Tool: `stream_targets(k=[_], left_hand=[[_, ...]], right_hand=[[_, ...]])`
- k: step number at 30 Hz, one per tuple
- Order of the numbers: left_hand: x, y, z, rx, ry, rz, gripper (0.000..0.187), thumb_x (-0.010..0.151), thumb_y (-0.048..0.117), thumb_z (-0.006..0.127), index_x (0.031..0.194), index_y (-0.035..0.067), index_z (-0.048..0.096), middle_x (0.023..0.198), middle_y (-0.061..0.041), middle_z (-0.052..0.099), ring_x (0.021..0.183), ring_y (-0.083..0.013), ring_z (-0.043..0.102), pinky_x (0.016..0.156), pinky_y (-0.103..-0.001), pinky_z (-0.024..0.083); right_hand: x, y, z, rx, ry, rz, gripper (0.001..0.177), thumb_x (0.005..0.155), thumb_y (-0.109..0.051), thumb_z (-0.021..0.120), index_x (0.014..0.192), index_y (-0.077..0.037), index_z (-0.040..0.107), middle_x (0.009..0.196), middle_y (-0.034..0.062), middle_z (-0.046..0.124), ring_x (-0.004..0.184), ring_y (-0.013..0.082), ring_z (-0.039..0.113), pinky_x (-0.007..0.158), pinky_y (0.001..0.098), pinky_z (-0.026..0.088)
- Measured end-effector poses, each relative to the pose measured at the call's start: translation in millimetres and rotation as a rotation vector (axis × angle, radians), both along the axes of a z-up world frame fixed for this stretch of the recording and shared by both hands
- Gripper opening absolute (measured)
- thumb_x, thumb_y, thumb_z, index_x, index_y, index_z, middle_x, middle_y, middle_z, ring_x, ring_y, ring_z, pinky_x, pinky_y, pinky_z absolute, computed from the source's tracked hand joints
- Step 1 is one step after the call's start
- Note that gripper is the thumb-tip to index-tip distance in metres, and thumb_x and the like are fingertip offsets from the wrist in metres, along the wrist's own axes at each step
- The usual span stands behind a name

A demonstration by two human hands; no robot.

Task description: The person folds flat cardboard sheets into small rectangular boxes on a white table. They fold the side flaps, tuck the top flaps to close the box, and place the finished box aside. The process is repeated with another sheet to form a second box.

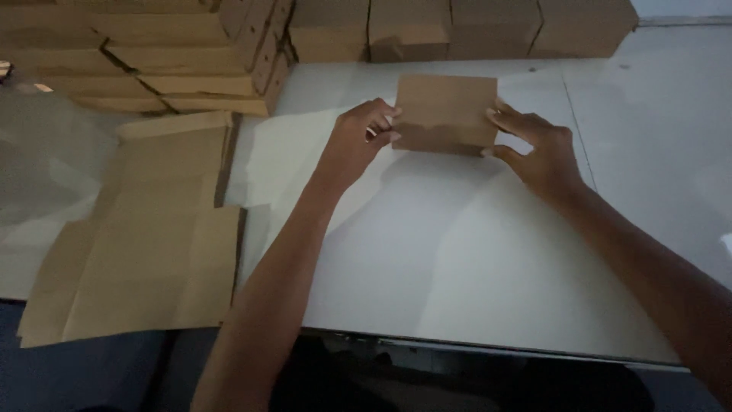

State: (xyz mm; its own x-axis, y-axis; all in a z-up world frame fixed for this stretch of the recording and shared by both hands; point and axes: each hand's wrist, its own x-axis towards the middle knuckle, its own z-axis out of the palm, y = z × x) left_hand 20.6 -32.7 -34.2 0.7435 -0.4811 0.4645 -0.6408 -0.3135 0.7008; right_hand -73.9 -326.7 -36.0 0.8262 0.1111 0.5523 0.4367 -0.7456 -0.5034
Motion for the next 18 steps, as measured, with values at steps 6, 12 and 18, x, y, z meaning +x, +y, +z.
stream_targets(k=[6, 12, 18], left_hand=[[6.7, -3.5, -10.6, -0.057, -0.119, -0.003, 0.021, 0.095, 0.005, 0.076, 0.113, 0.007, 0.066, 0.098, -0.012, 0.067, 0.095, -0.0265, 0.071, 0.079, -0.041, 0.063], [11.3, -8.1, -15.1, -0.13, -0.106, 0.008, 0.019, 0.095, 0.003, 0.076, 0.111, 0.004, 0.067, 0.099, -0.013, 0.067, 0.097, -0.0278, 0.071, 0.083, -0.042, 0.064], [8.9, -12.3, -16.0, -0.156, -0.071, 0.037, 0.012, 0.097, 0.009, 0.075, 0.105, 0.005, 0.066, 0.097, -0.012, 0.069, 0.096, -0.0286, 0.074, 0.082, -0.04, 0.064]], right_hand=[[7.5, -1.8, -11.7, 0.004, -0.099, 0.003, 0.045, 0.092, 0.009, 0.08, 0.135, -0.002, 0.07, 0.144, 0.0239, 0.062, 0.117, 0.0414, 0.066, 0.092, 0.0484, 0.059], [-3.1, 9.5, 8.5, 0.151, 0.034, 0.025, 0.054, 0.086, 0.012, 0.08, 0.137, 0.001, 0.065, 0.15, 0.024, 0.054, 0.121, 0.0438, 0.061, 0.093, 0.0445, 0.06], [15.8, -3.3, -13.7, 0.137, -0.115, -0.004, 0.03, 0.101, 0.004, 0.076, 0.13, -0.002, 0.072, 0.124, 0.0197, 0.072, 0.107, 0.0381, 0.07, 0.079, 0.0416, 0.063]])
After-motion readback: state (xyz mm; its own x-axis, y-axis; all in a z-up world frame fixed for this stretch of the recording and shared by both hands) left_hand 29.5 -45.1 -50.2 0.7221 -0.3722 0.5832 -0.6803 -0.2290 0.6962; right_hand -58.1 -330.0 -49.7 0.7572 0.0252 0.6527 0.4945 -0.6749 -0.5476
